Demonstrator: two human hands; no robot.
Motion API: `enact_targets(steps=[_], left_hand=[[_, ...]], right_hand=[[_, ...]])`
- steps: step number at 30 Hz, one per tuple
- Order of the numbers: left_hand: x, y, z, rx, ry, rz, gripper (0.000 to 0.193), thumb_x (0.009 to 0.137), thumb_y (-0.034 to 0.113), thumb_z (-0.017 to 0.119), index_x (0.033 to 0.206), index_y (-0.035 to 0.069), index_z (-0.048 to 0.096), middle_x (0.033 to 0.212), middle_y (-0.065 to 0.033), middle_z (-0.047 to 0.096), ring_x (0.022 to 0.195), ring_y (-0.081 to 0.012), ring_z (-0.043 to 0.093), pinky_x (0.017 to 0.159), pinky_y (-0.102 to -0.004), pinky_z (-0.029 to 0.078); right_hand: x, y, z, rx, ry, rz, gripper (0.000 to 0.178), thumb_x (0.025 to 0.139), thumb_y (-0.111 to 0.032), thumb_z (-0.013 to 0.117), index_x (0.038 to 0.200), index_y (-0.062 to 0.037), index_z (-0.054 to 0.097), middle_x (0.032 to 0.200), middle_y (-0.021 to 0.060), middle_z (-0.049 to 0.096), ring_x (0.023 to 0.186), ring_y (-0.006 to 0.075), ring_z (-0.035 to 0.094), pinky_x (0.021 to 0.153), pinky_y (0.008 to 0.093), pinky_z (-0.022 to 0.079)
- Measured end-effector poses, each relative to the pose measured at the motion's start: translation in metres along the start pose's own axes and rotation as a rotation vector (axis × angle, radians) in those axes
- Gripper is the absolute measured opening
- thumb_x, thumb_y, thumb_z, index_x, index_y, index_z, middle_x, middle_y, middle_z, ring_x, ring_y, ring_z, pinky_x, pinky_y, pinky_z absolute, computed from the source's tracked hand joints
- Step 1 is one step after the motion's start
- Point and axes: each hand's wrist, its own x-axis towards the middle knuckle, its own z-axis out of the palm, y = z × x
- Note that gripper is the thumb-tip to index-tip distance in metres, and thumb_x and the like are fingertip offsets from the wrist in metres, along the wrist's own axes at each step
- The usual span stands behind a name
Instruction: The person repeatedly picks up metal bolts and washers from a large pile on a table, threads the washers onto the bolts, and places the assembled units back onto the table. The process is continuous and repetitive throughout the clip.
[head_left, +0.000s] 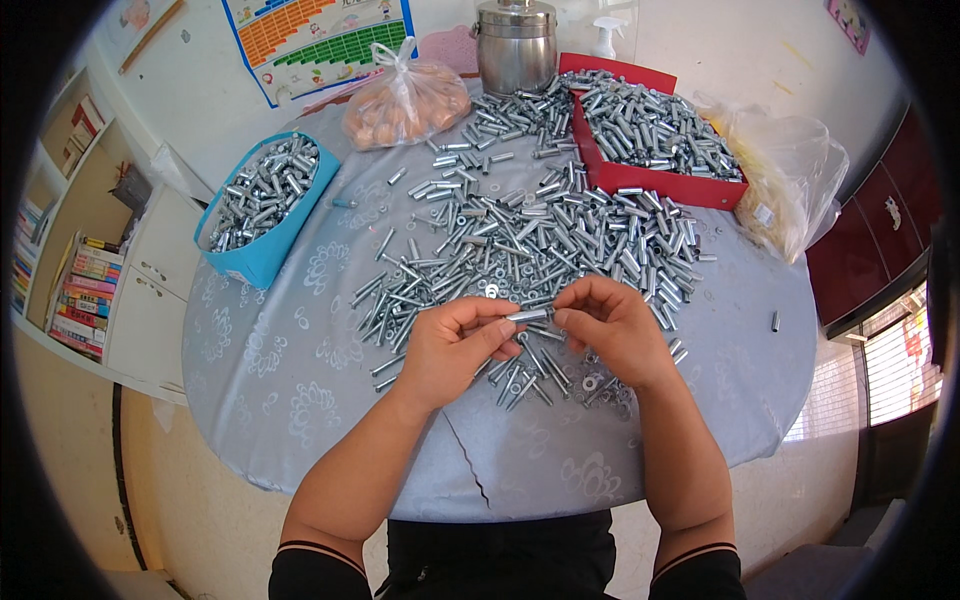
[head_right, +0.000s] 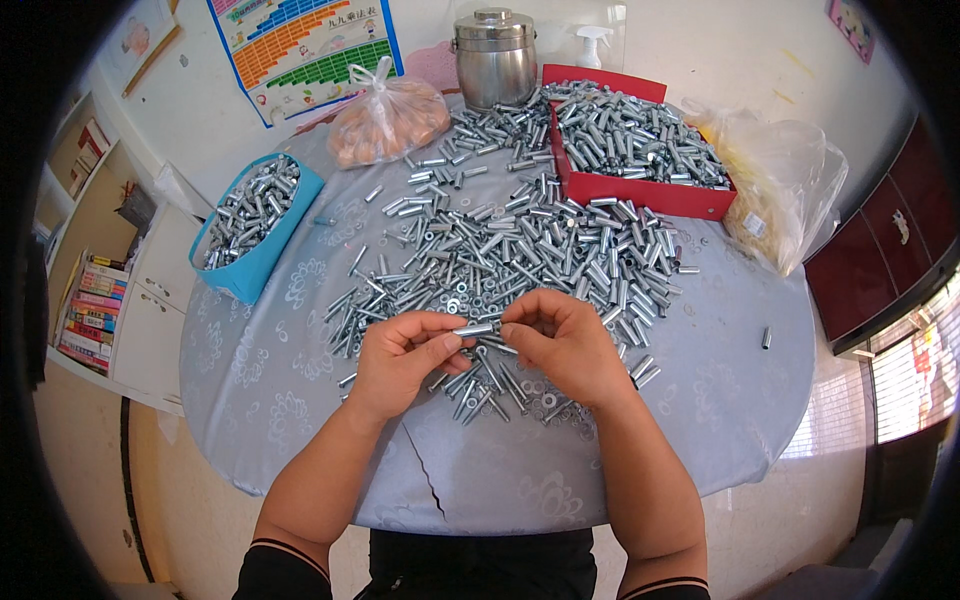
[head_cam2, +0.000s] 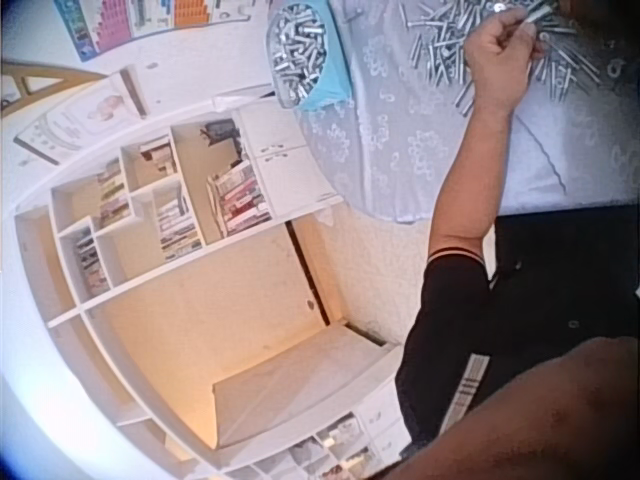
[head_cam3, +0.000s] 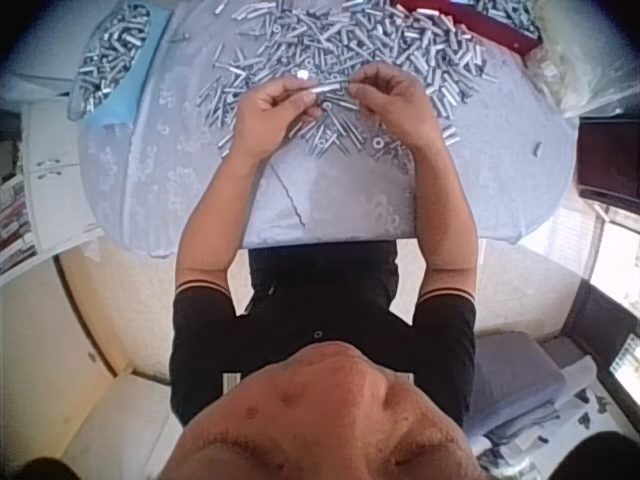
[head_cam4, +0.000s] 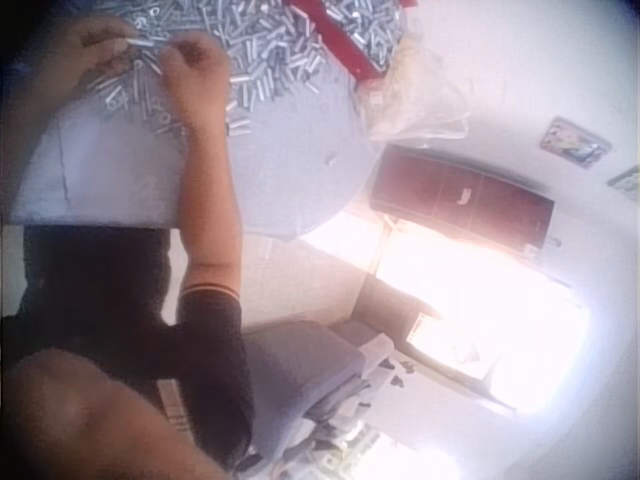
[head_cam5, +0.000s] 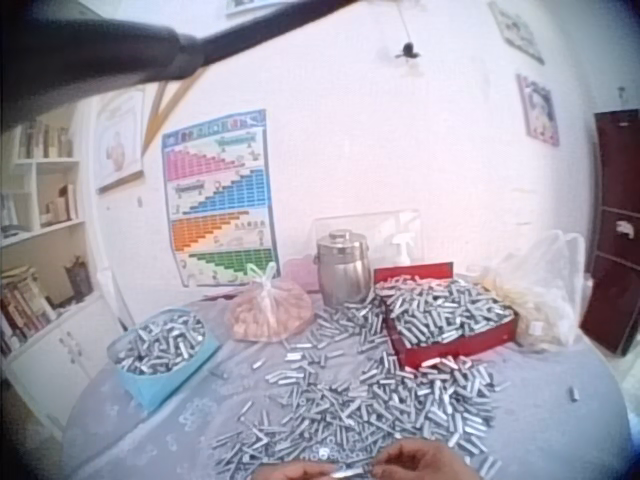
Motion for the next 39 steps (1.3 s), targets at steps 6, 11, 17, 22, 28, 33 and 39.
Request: enact_targets(steps=[6,11,17,22,28,33,39], left_hand=[[-0.002,0.0,0.001,0.013,-0.018,-0.005,0.022,0.092,0.001,0.061,0.113,-0.006,0.063,0.098,-0.0156,0.07,0.079,-0.0179,0.07,0.07,-0.0284,0.06],[0.0,0.002,0.002,-0.004,0.028,0.007,0.022,0.094,0.003,0.06,0.115,-0.004,0.063,0.098,-0.0135,0.07,0.08,-0.0156,0.069,0.071,-0.0264,0.058],[0.001,0.0,0.001,-0.008,0.062,0.038,0.022,0.094,0.003,0.059,0.114,-0.005,0.063,0.098,-0.015,0.07,0.079,-0.0187,0.07,0.07,-0.0292,0.059],[0.001,0.0,-0.001,-0.01,0.086,0.043,0.021,0.094,0.004,0.06,0.112,-0.005,0.063,0.099,-0.0144,0.07,0.079,-0.0183,0.07,0.07,-0.0292,0.059],[0.002,-0.001,-0.001,-0.014,0.074,0.029,0.021,0.094,0.004,0.06,0.113,-0.005,0.063,0.098,-0.0147,0.071,0.078,-0.018,0.07,0.069,-0.0291,0.059],[0.002,0.001,0.0,0.003,0.061,0.008,0.022,0.094,0.002,0.06,0.115,-0.005,0.063,0.098,-0.0149,0.07,0.079,-0.0171,0.07,0.07,-0.0279,0.059],[0.002,0.0,0.001,0.011,0.067,0.005,0.023,0.093,0.002,0.06,0.115,-0.005,0.063,0.098,-0.0151,0.07,0.079,-0.0176,0.07,0.07,-0.0282,0.059]], right_hand=[[-0.001,-0.002,-0.002,0.045,0.033,-0.004,0.013,0.088,-0.007,0.067,0.099,-0.0008,0.066,0.079,-0.0006,0.063,0.065,0.0056,0.055,0.06,0.0212,0.045],[0.001,-0.005,-0.016,-0.096,0.259,-0.081,0.009,0.088,-0.006,0.067,0.096,-0.0002,0.068,0.078,-0.002,0.063,0.067,0.004,0.054,0.06,0.0207,0.044],[-0.005,0.001,-0.028,-0.562,0.068,-0.2,0.011,0.078,-0.004,0.07,0.089,-0.0022,0.069,0.076,0.0049,0.065,0.069,0.0158,0.061,0.065,0.0286,0.049],[-0.009,-0.006,-0.036,-0.854,-0.127,-0.263,0.015,0.072,-0.007,0.07,0.087,-0.005,0.07,0.084,0.0104,0.067,0.076,0.0271,0.065,0.07,0.0358,0.051],[-0.021,-0.015,-0.036,-1.006,-0.22,-0.153,0.016,0.072,-0.009,0.07,0.087,-0.0068,0.069,0.086,0.0096,0.066,0.083,0.0286,0.064,0.073,0.0388,0.051],[-0.023,-0.013,-0.03,-1.113,-0.178,-0.182,0.016,0.073,-0.01,0.069,0.088,-0.0075,0.068,0.087,0.0097,0.064,0.087,0.0293,0.063,0.076,0.0405,0.051],[-0.016,-0.005,-0.024,-1.011,-0.078,-0.307,0.015,0.079,-0.009,0.069,0.092,-0.0033,0.066,0.088,0.0116,0.064,0.082,0.0287,0.064,0.073,0.0377,0.051]])
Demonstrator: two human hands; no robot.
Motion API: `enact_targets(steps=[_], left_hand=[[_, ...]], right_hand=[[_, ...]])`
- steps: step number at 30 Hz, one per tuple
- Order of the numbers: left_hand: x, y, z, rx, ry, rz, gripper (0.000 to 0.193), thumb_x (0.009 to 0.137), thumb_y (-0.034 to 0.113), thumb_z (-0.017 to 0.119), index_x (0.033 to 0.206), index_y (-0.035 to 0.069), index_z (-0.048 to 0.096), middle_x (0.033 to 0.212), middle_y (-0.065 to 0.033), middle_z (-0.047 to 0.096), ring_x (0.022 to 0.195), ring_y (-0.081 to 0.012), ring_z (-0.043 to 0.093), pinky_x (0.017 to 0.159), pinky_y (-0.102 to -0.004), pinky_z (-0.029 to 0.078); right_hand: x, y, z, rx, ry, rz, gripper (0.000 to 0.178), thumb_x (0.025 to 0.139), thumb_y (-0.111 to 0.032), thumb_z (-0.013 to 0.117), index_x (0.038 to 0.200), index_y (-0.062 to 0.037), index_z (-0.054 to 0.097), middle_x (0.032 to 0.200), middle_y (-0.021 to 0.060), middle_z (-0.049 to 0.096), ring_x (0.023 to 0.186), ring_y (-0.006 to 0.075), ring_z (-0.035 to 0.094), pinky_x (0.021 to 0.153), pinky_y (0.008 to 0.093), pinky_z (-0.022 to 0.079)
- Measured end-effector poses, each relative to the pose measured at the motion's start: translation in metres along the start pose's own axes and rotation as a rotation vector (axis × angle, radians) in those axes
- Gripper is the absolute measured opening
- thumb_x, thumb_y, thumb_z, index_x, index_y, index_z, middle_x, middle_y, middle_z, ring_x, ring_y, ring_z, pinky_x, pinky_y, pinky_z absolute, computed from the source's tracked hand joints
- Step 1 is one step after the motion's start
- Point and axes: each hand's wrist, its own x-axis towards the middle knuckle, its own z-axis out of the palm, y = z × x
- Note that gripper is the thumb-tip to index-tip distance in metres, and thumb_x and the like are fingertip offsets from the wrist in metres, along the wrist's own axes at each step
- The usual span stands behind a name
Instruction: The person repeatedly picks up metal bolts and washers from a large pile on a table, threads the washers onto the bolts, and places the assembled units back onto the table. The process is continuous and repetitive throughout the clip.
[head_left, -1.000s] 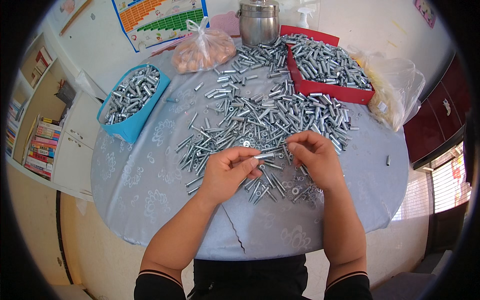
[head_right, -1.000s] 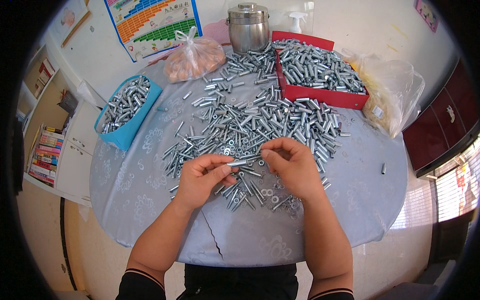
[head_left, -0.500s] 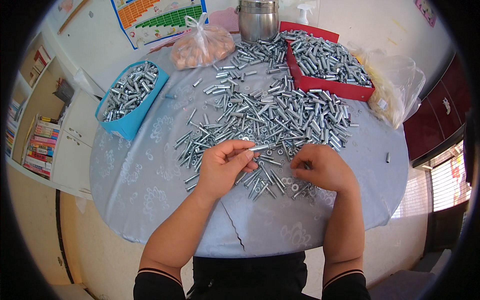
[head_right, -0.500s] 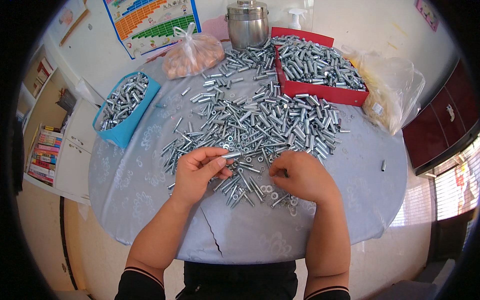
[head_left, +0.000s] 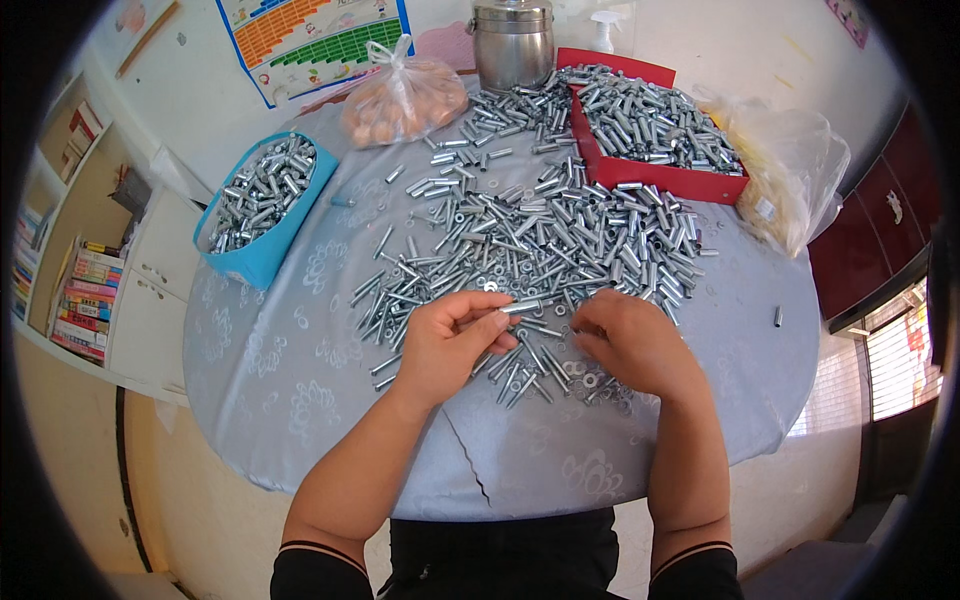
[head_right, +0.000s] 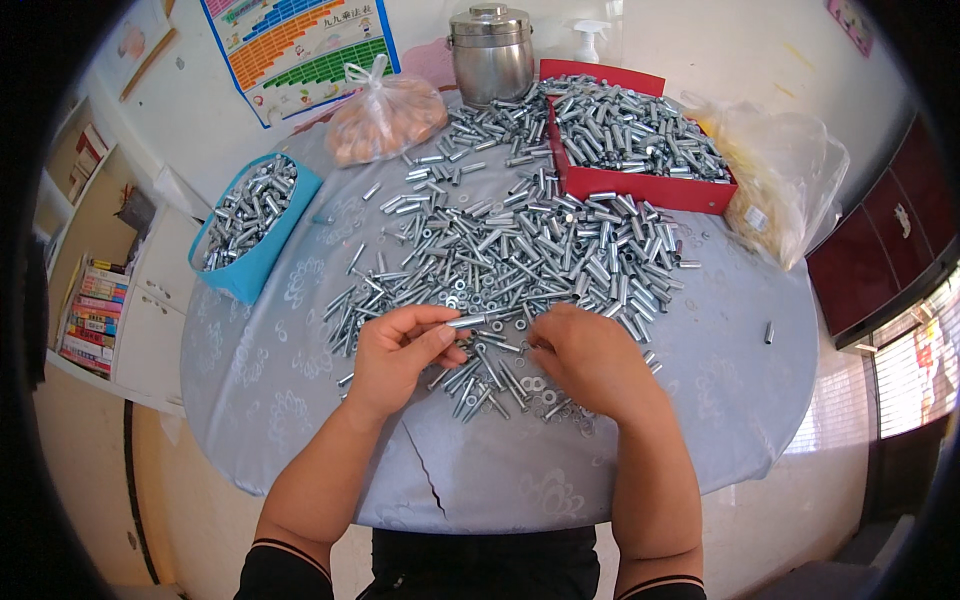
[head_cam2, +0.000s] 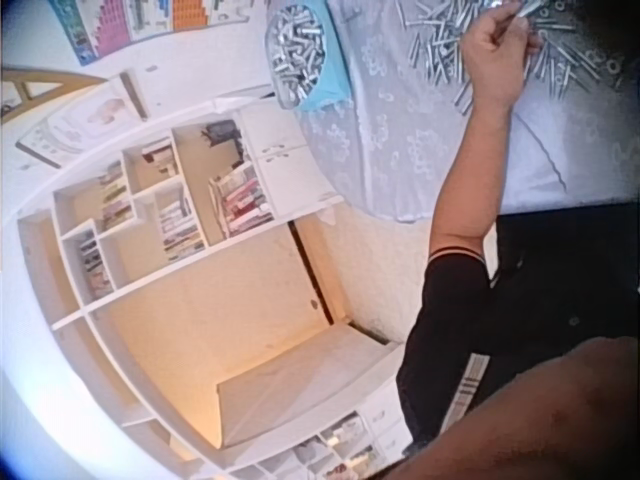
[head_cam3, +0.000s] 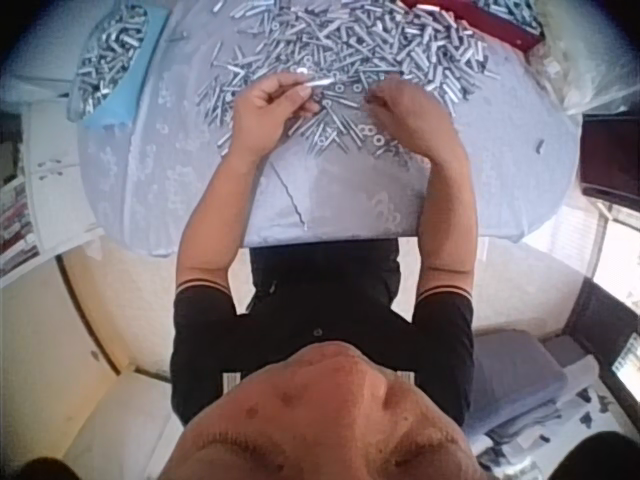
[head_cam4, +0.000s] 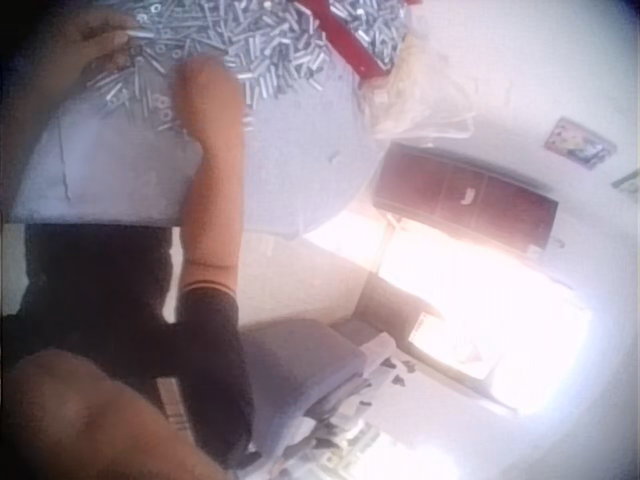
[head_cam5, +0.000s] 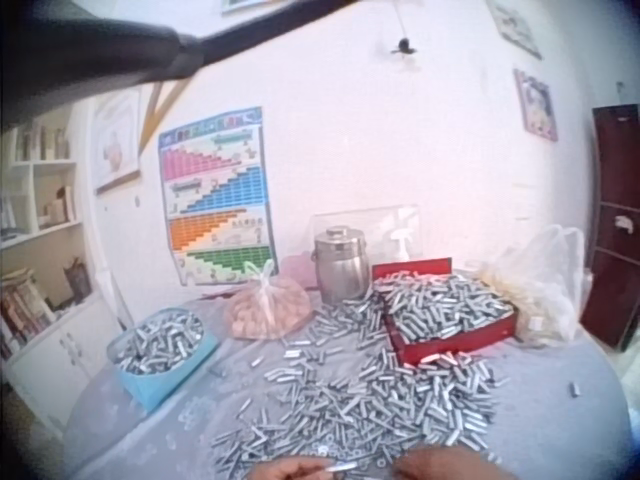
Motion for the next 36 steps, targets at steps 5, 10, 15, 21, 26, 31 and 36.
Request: enact_targets(steps=[5,10,15,21,26,31,36], left_hand=[[0.0,-0.001,0.0,-0.005,-0.003,0.012,0.023,0.093,0.002,0.061,0.115,-0.005,0.063,0.098,-0.0152,0.07,0.079,-0.0177,0.07,0.07,-0.0282,0.06],[0.0,-0.002,0.0,0.001,-0.012,0.015,0.023,0.093,0.001,0.059,0.115,-0.005,0.062,0.099,-0.0152,0.07,0.08,-0.0179,0.07,0.07,-0.0281,0.06],[-0.001,-0.002,0.0,0.015,-0.018,0.017,0.024,0.093,0.0,0.059,0.116,-0.006,0.062,0.099,-0.0153,0.07,0.08,-0.0183,0.07,0.071,-0.0281,0.06],[-0.002,0.001,0.001,0.032,-0.025,0.045,0.023,0.092,-0.001,0.06,0.114,-0.006,0.064,0.098,-0.0149,0.07,0.08,-0.0184,0.07,0.071,-0.0282,0.059],[-0.003,0.001,0.0,0.033,-0.022,0.051,0.022,0.092,-0.001,0.061,0.113,-0.006,0.064,0.098,-0.0149,0.07,0.081,-0.0181,0.07,0.072,-0.0281,0.059],[-0.003,0.001,0.0,0.044,-0.019,0.049,0.022,0.092,-0.001,0.061,0.113,-0.006,0.065,0.098,-0.0149,0.071,0.081,-0.0181,0.07,0.072,-0.0281,0.059],[-0.003,0.0,0.0,0.037,-0.027,0.048,0.022,0.092,0.0,0.061,0.114,-0.006,0.064,0.098,-0.0154,0.07,0.082,-0.0188,0.07,0.073,-0.0286,0.06]], right_hand=[[0.01,-0.021,0.003,0.479,0.16,0.221,0.015,0.085,-0.008,0.071,0.097,-0.0001,0.066,0.087,0.0097,0.066,0.074,0.0176,0.064,0.068,0.0286,0.05],[0.013,-0.017,0.017,0.68,0.255,0.168,0.016,0.086,-0.005,0.071,0.1,0.0004,0.066,0.087,0.0062,0.067,0.076,0.0111,0.061,0.068,0.0258,0.05],[0.013,-0.015,0.02,0.656,0.243,0.128,0.016,0.086,-0.004,0.071,0.1,0.0003,0.066,0.086,0.0048,0.066,0.075,0.0102,0.06,0.068,0.0254,0.05],[0.014,-0.012,0.022,0.745,0.207,0.159,0.016,0.085,-0.003,0.071,0.1,-0.0006,0.065,0.084,0.0026,0.065,0.076,0.0084,0.059,0.068,0.0244,0.049],[0.014,-0.012,0.021,0.803,0.192,0.153,0.015,0.086,-0.004,0.07,0.1,-0.0007,0.065,0.085,0.0016,0.066,0.076,0.0074,0.059,0.068,0.0236,0.049],[0.015,-0.017,0.023,0.816,0.189,0.171,0.012,0.09,-0.007,0.068,0.099,0.0004,0.065,0.083,0.0024,0.066,0.074,0.0078,0.06,0.068,0.0233,0.049],[0.017,-0.019,0.02,0.806,0.083,0.338,0.019,0.095,-0.017,0.063,0.094,0.0014,0.064,0.081,0.0031,0.065,0.067,0.0084,0.057,0.064,0.0239,0.049]])
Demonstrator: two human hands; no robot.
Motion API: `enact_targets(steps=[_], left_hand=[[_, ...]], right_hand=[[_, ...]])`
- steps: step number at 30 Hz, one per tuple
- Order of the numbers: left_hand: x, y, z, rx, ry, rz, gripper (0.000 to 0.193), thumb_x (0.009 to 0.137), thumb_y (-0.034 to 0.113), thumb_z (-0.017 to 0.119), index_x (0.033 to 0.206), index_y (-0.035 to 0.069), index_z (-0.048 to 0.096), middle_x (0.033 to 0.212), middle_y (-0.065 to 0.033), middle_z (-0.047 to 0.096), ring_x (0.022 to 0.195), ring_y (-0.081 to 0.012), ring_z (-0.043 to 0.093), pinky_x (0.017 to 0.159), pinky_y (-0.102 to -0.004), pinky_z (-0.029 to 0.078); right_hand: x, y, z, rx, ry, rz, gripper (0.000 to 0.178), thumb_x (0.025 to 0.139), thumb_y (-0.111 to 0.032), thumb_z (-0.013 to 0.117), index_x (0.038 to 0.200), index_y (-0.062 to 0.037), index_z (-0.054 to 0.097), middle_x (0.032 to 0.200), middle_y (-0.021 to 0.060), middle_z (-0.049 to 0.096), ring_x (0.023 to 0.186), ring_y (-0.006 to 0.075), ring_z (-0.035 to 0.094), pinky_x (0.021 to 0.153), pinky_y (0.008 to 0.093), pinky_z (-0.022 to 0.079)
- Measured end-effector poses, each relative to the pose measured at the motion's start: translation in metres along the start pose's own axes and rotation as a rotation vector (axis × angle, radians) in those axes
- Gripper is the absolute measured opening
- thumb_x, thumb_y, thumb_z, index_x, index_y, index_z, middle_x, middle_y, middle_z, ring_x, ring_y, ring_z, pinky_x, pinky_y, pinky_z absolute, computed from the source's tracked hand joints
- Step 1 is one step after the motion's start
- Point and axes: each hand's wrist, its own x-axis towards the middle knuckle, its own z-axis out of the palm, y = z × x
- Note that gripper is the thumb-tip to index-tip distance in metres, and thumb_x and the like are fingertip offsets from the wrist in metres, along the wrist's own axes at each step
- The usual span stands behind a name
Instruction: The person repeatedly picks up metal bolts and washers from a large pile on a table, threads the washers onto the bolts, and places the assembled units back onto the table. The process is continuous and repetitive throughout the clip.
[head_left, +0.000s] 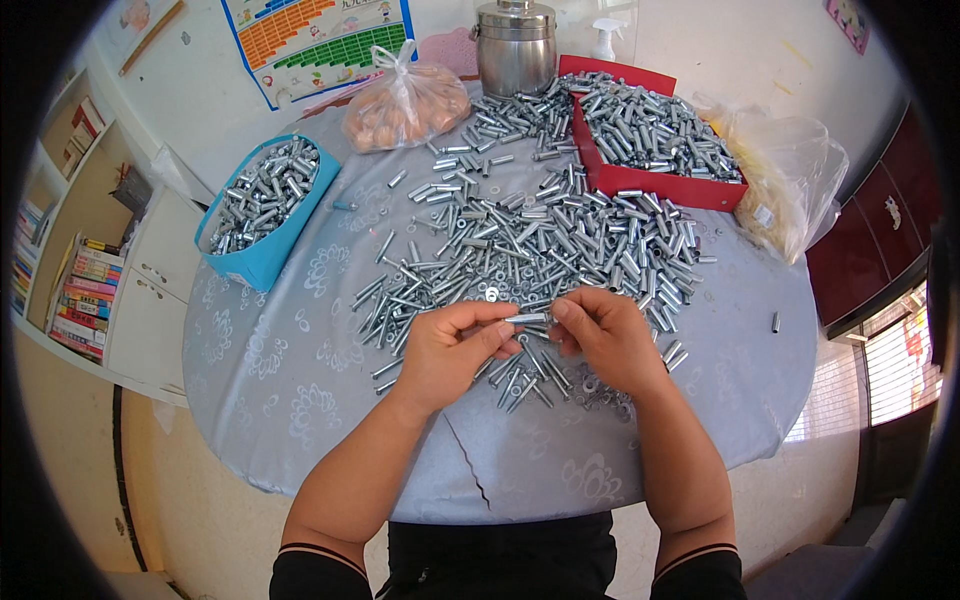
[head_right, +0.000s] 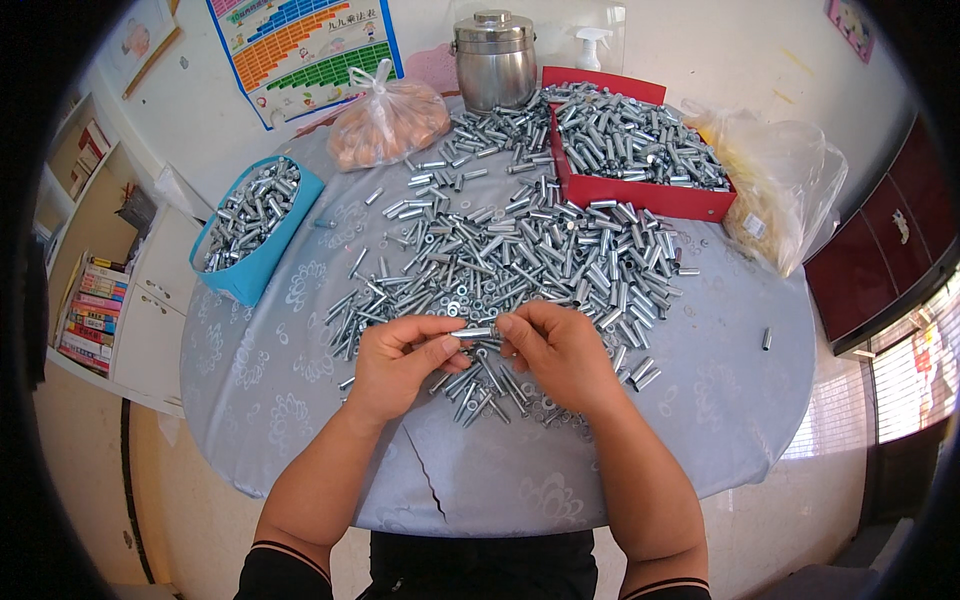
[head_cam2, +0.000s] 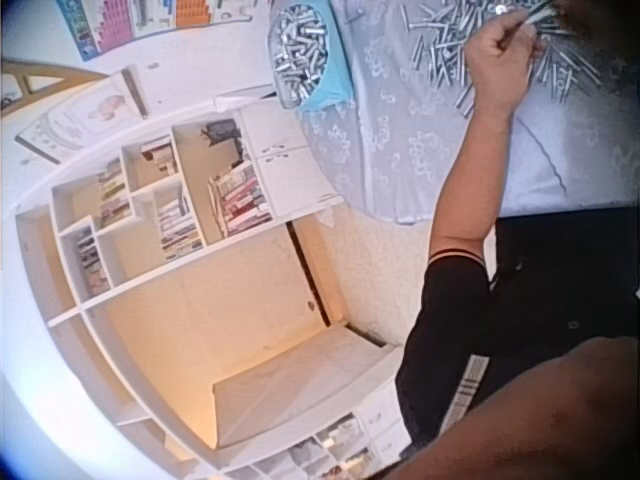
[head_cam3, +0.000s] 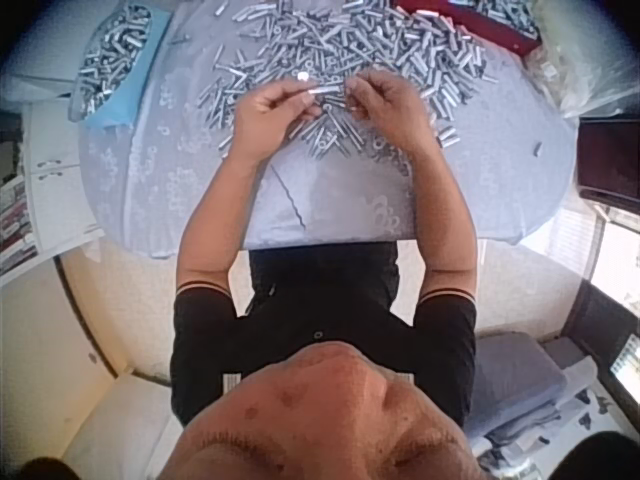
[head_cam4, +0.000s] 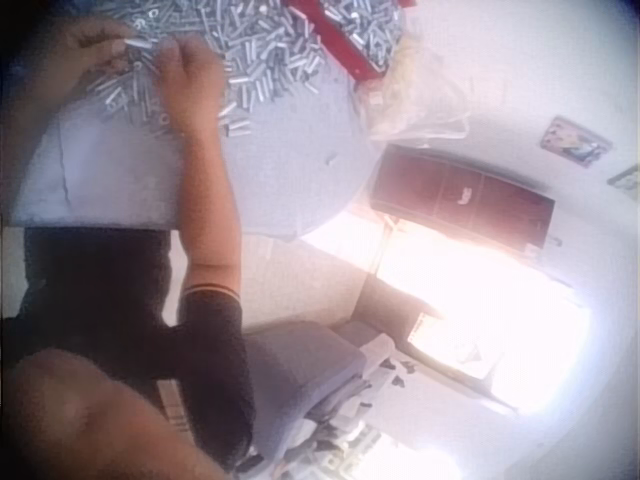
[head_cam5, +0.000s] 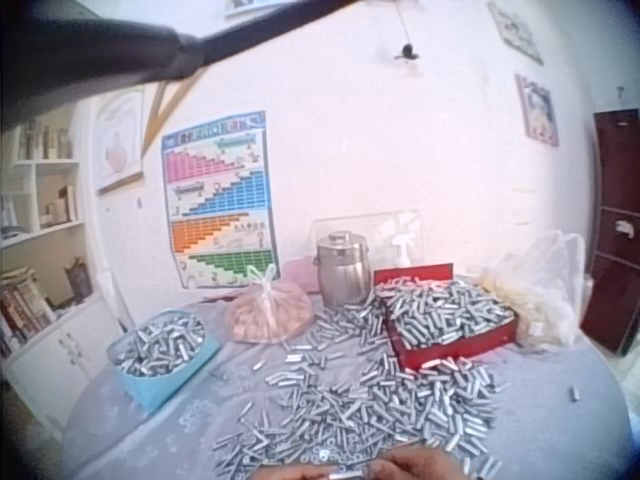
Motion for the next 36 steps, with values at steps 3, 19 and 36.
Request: enact_targets(steps=[3,19,36], left_hand=[[0.001,0.001,0.0,-0.008,0.001,-0.011,0.023,0.092,0.0,0.061,0.114,-0.006,0.064,0.098,-0.0157,0.07,0.082,-0.0194,0.07,0.073,-0.029,0.06],[0.002,0.002,0.0,-0.044,0.007,-0.017,0.023,0.093,0.0,0.06,0.115,-0.006,0.063,0.099,-0.0153,0.07,0.082,-0.0192,0.07,0.074,-0.0295,0.06],[0.001,0.001,-0.001,-0.04,0.008,-0.009,0.023,0.093,0.001,0.061,0.115,-0.005,0.063,0.099,-0.0161,0.07,0.082,-0.0202,0.071,0.073,-0.0299,0.061]], right_hand=[[0.002,0.006,-0.003,-0.086,0.022,0.03,0.022,0.096,-0.021,0.063,0.092,0.0008,0.063,0.078,0.0026,0.063,0.064,0.0086,0.056,0.062,0.0243,0.048],[0.0,-0.001,0.008,0.132,0.09,-0.137,0.023,0.096,-0.022,0.062,0.091,0.0005,0.064,0.074,0.0008,0.06,0.066,0.0077,0.055,0.061,0.023,0.045],[0.004,0.013,-0.011,0.04,-0.074,-0.012,0.021,0.087,-0.008,0.071,0.105,-0.0004,0.063,0.087,0.0003,0.063,0.074,0.006,0.057,0.068,0.0214,0.047]])
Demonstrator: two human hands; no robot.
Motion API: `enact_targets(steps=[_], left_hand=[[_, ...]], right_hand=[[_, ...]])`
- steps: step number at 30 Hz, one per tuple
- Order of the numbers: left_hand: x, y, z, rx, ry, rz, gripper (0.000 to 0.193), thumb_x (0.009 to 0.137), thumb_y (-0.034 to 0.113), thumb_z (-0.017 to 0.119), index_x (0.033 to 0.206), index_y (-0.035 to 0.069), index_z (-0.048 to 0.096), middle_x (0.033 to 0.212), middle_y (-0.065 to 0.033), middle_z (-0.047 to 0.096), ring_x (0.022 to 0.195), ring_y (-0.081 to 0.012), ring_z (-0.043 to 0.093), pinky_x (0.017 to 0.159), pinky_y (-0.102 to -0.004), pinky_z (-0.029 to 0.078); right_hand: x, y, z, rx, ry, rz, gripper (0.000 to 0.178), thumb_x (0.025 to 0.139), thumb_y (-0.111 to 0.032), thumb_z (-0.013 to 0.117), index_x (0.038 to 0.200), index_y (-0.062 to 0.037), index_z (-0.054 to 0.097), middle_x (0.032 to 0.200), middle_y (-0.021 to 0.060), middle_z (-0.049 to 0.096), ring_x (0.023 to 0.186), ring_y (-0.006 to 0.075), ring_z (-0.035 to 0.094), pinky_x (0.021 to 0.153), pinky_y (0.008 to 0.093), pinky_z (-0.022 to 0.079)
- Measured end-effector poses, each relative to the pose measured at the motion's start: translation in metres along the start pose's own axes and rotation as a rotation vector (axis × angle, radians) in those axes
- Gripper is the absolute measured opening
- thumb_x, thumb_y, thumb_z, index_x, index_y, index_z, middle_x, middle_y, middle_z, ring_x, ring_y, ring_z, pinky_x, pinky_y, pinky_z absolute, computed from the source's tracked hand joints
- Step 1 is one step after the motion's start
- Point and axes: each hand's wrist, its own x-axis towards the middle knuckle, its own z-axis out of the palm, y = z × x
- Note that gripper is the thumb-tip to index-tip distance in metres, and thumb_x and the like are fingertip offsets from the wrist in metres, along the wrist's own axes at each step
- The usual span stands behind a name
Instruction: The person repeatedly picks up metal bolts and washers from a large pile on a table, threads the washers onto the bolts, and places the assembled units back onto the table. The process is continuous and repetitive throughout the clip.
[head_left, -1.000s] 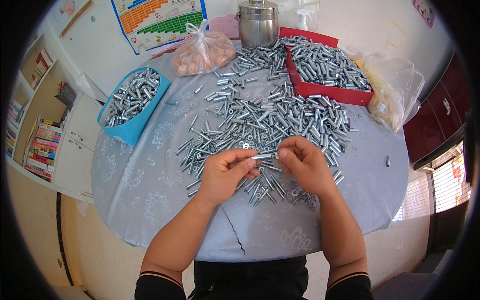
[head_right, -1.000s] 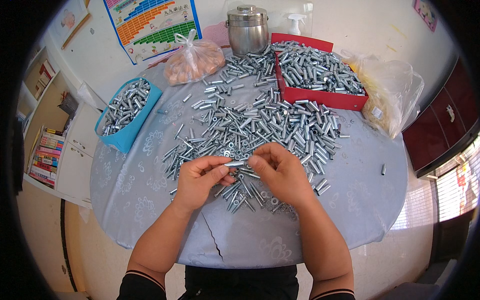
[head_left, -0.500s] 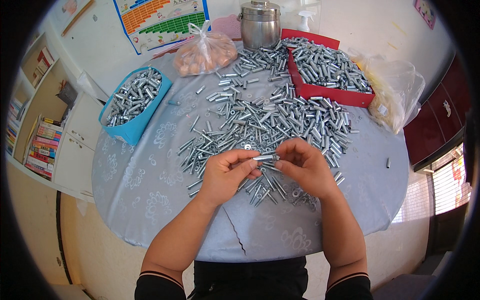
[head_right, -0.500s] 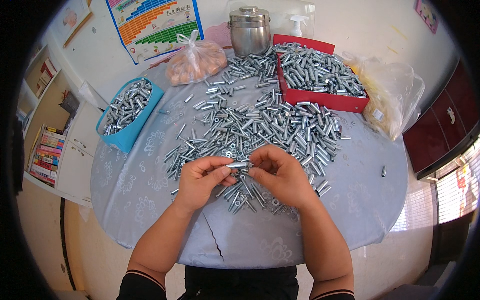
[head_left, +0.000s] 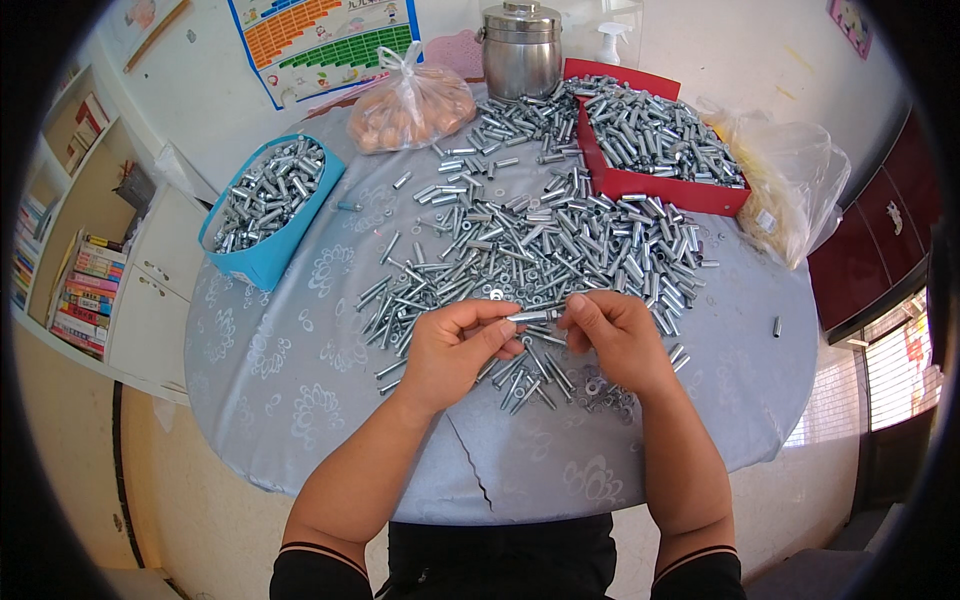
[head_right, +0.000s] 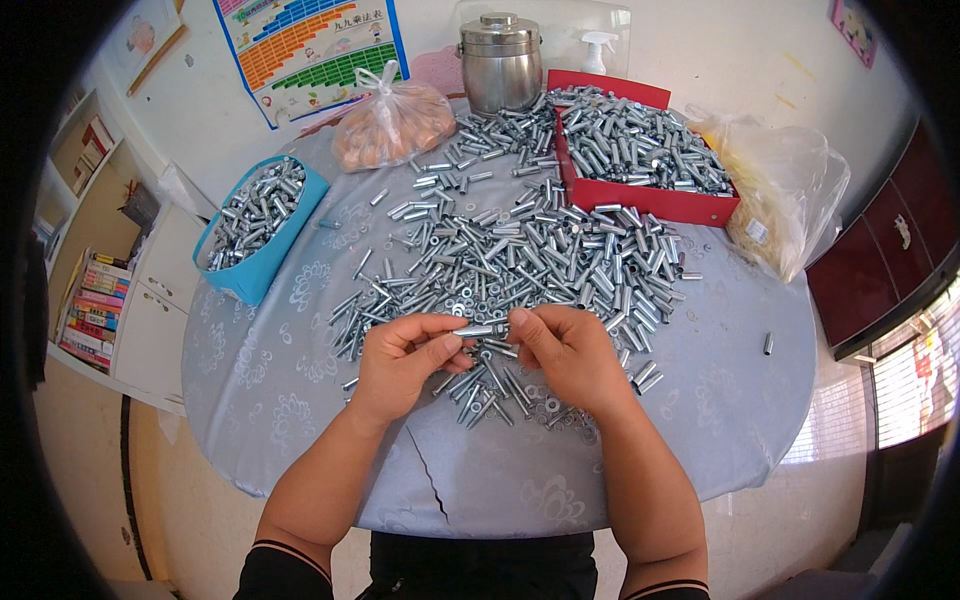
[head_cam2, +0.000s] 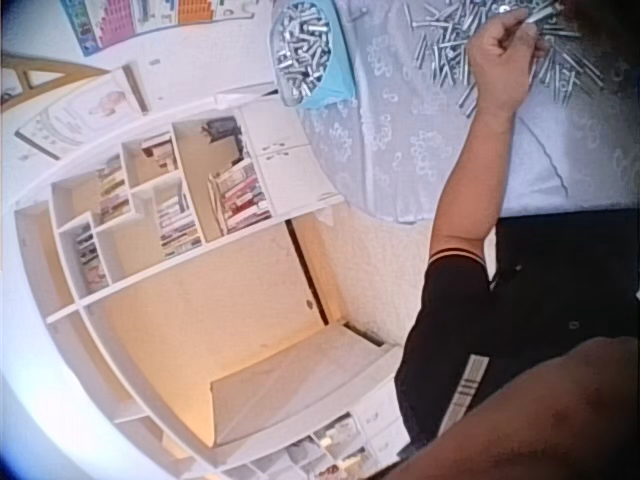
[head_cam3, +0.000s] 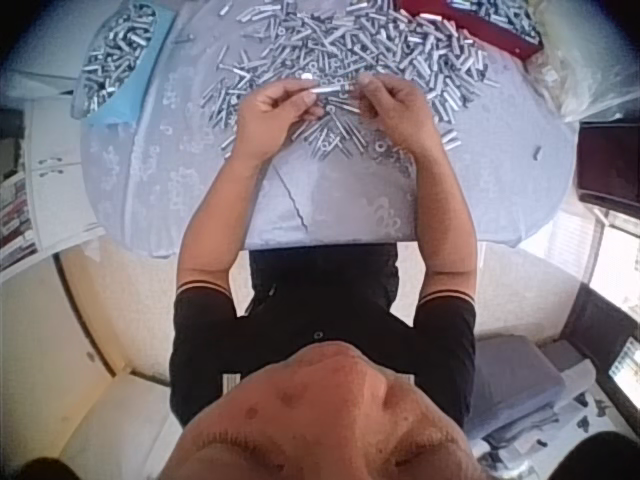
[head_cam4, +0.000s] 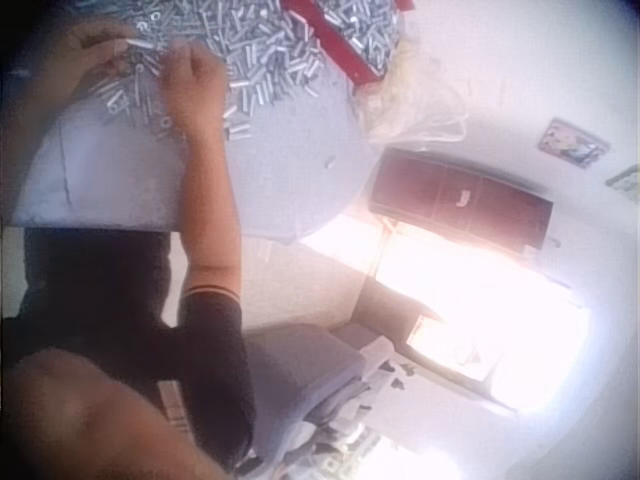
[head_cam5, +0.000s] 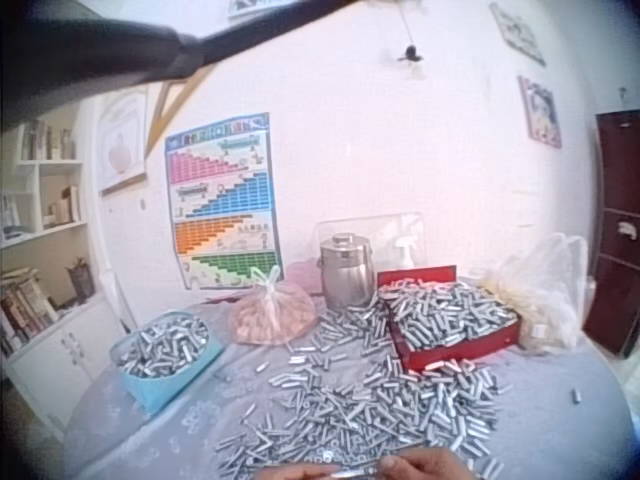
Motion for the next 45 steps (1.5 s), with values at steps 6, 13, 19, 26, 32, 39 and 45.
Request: enact_targets(steps=[6,13,19,26,32,39,45], left_hand=[[0.0,0.001,0.001,-0.012,-0.001,0.0,0.023,0.093,0.0,0.06,0.114,-0.005,0.063,0.098,-0.0156,0.07,0.081,-0.0196,0.071,0.073,-0.0293,0.06],[0.0,-0.001,0.0,-0.014,-0.004,-0.001,0.022,0.093,0.001,0.061,0.114,-0.006,0.063,0.097,-0.0152,0.07,0.08,-0.0186,0.07,0.072,-0.0286,0.06],[-0.001,0.0,0.001,0.024,-0.034,-0.013,0.022,0.093,0.0,0.06,0.114,-0.005,0.063,0.098,-0.0155,0.07,0.081,-0.0186,0.07,0.072,-0.0287,0.06],[-0.001,0.0,-0.002,-0.005,-0.035,-0.005,0.023,0.092,0.001,0.061,0.115,-0.005,0.063,0.099,-0.0155,0.07,0.082,-0.0181,0.07,0.073,-0.0275,0.059],[-0.001,-0.002,-0.001,0.018,-0.031,0.025,0.025,0.092,0.003,0.063,0.116,-0.004,0.063,0.1,-0.0132,0.07,0.083,-0.0165,0.07,0.074,-0.0262,0.058],[-0.001,-0.001,0.002,-0.005,0.189,0.118,0.029,0.095,0.007,0.06,0.122,-0.003,0.059,0.103,-0.0108,0.069,0.081,-0.0126,0.067,0.071,-0.024,0.055],[0.004,0.0,-0.003,0.032,0.291,0.188,0.024,0.096,0.009,0.059,0.117,-0.003,0.061,0.101,-0.0104,0.069,0.077,-0.0122,0.066,0.068,-0.0242,0.054]], right_hand=[[-0.002,0.0,0.006,-0.034,-0.022,-0.093,0.018,0.09,-0.011,0.069,0.103,-0.0001,0.063,0.084,-0.0005,0.062,0.073,0.0056,0.055,0.066,0.022,0.047],[-0.002,-0.005,0.013,0.085,0.034,-0.137,0.017,0.093,-0.015,0.067,0.099,0.0001,0.063,0.082,-0.0001,0.062,0.072,0.0061,0.056,0.064,0.0225,0.046],[-0.001,-0.004,0.004,0.099,0.026,-0.036,0.015,0.088,-0.008,0.07,0.1,-0.0001,0.063,0.084,0.0009,0.064,0.073,0.0064,0.058,0.065,0.0223,0.047],[-0.005,-0.008,0.009,0.186,-0.05,-0.08,0.016,0.088,-0.003,0.069,0.102,0.0015,0.064,0.085,0.0027,0.067,0.078,0.0082,0.062,0.07,0.0227,0.05],[-0.003,-0.007,0.009,0.211,-0.035,-0.067,0.014,0.089,-0.004,0.069,0.101,0.0021,0.065,0.084,0.0035,0.067,0.076,0.0081,0.062,0.069,0.0223,0.05],[-0.01,-0.02,-0.011,0.033,-0.242,0.116,0.011,0.088,-0.008,0.067,0.094,0.0009,0.066,0.074,0.0018,0.064,0.067,0.0075,0.06,0.06,0.023,0.048],[-0.005,-0.017,-0.008,0.197,-0.112,-0.034,0.027,0.094,-0.017,0.062,0.113,0.0018,0.062,0.099,0.0093,0.068,0.09,0.0159,0.065,0.077,0.0286,0.051]])
